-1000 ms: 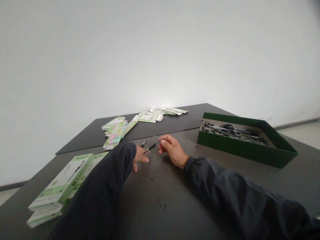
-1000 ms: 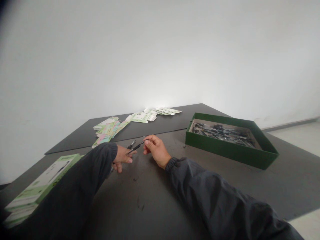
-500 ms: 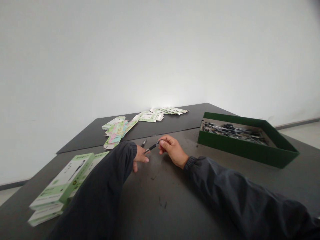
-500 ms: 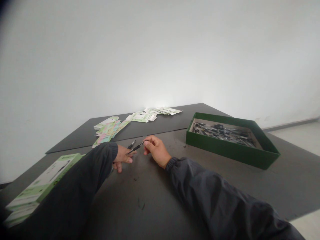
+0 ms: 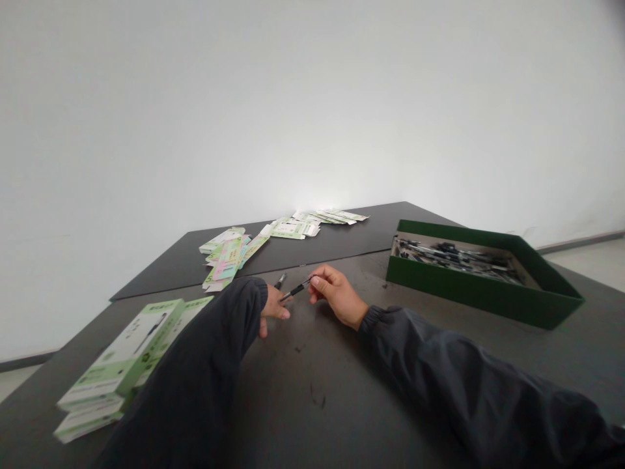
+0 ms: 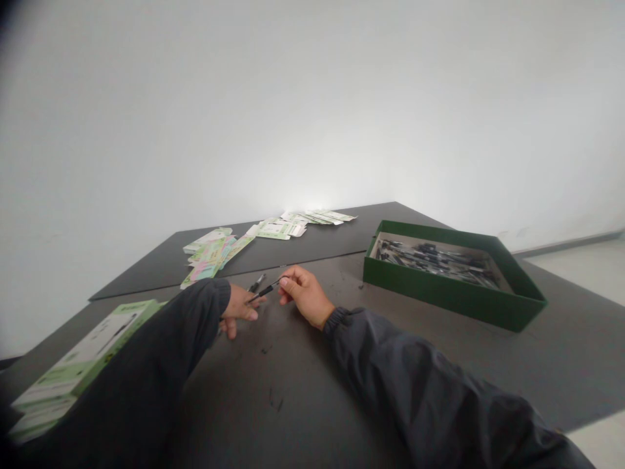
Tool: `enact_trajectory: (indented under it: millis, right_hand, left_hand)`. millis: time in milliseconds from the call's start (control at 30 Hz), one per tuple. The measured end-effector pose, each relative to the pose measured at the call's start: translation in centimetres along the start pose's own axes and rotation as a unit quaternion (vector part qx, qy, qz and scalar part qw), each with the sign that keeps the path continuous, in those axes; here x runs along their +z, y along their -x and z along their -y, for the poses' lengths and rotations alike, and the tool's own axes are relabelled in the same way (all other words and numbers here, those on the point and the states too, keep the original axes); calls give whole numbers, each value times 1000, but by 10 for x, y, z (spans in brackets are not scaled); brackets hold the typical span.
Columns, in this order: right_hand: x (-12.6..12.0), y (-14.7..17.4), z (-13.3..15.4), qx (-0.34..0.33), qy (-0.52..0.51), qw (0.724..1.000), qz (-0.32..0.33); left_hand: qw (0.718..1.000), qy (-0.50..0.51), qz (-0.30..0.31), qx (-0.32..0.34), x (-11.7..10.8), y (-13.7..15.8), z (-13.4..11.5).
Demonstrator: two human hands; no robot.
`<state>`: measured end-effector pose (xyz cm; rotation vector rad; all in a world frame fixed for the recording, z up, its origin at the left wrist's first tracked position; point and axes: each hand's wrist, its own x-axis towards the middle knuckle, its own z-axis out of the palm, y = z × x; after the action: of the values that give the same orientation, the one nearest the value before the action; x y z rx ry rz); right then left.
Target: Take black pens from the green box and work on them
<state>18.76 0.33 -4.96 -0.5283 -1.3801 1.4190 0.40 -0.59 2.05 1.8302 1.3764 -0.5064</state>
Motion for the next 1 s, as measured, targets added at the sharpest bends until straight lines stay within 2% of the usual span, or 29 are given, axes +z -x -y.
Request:
enact_trajectory:
  millis: [100,433,667,833,1000]
  right_hand:
    - [1,0,1,-4,3,1000,-1]
    - [0,-1,0,-15,38,999,-5]
    - [-1,0,-2,-12,35,999,3]
    - [1,2,-3,-15,48,998,35]
    - [2,2,-2,-7,45,998,41]
  left_hand:
    - [998,55,17,-8,-2,0,0]
    - [997,70,9,-13,-1,-4,5]
    - [998,58,36,-6,-4,-5,6]
    - [996,68,61,0,-5,-9,7]
    - [995,83,58,-2,-5,-13,13]
